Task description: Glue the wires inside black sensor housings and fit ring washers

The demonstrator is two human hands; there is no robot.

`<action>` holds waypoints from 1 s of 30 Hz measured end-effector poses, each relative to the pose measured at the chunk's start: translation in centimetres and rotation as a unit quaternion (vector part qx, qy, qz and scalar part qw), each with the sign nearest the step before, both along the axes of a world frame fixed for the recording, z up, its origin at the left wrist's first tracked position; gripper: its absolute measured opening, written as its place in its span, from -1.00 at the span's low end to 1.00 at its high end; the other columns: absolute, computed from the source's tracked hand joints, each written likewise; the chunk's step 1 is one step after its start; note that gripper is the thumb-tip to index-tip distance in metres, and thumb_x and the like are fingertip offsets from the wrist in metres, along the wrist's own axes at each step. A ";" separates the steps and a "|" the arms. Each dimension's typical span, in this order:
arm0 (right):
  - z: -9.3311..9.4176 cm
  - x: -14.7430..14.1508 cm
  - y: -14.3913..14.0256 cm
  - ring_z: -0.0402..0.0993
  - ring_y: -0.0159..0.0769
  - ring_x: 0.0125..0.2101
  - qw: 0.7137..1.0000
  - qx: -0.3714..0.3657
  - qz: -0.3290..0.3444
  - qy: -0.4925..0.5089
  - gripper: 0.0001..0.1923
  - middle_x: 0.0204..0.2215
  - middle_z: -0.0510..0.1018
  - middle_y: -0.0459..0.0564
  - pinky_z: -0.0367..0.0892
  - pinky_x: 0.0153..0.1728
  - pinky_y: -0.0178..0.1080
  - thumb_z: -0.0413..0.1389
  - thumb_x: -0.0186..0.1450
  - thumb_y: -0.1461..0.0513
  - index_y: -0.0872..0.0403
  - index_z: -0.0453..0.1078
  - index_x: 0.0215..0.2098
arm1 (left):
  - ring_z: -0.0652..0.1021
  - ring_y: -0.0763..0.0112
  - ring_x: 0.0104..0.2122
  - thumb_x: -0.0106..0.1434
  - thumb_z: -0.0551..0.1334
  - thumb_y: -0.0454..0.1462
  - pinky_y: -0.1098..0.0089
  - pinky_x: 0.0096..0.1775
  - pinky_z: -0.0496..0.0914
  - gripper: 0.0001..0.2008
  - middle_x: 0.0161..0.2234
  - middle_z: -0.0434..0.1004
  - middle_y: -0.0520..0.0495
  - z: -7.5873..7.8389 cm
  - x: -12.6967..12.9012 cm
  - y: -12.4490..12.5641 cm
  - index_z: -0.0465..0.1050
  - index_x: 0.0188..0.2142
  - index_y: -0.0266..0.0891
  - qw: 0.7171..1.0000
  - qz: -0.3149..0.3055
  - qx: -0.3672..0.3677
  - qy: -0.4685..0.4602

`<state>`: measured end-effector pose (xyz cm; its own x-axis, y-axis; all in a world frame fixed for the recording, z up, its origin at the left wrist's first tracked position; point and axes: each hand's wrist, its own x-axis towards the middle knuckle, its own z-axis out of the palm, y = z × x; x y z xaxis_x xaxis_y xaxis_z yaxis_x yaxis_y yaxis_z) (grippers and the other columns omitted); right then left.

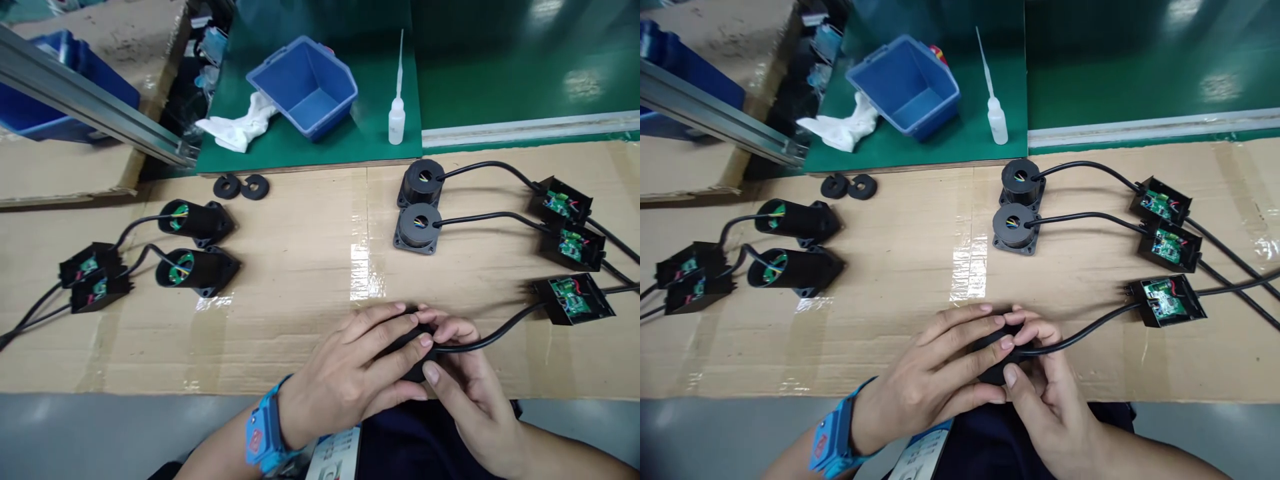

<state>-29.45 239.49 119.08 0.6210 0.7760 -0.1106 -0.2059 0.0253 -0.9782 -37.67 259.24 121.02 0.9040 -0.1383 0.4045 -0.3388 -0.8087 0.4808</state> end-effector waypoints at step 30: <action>-0.6 0.3 1.2 0.21 -0.27 0.36 0.997 0.034 -0.058 0.022 -0.81 0.28 0.34 -0.05 0.24 0.35 -0.07 0.15 0.47 0.20 -0.17 0.24 -0.02 | 0.53 0.21 0.13 0.47 0.19 -0.27 0.09 0.17 0.42 -0.77 0.00 0.60 -0.15 -2.4 1.7 0.2 0.36 0.09 -0.12 0.951 -0.040 -0.303 0.051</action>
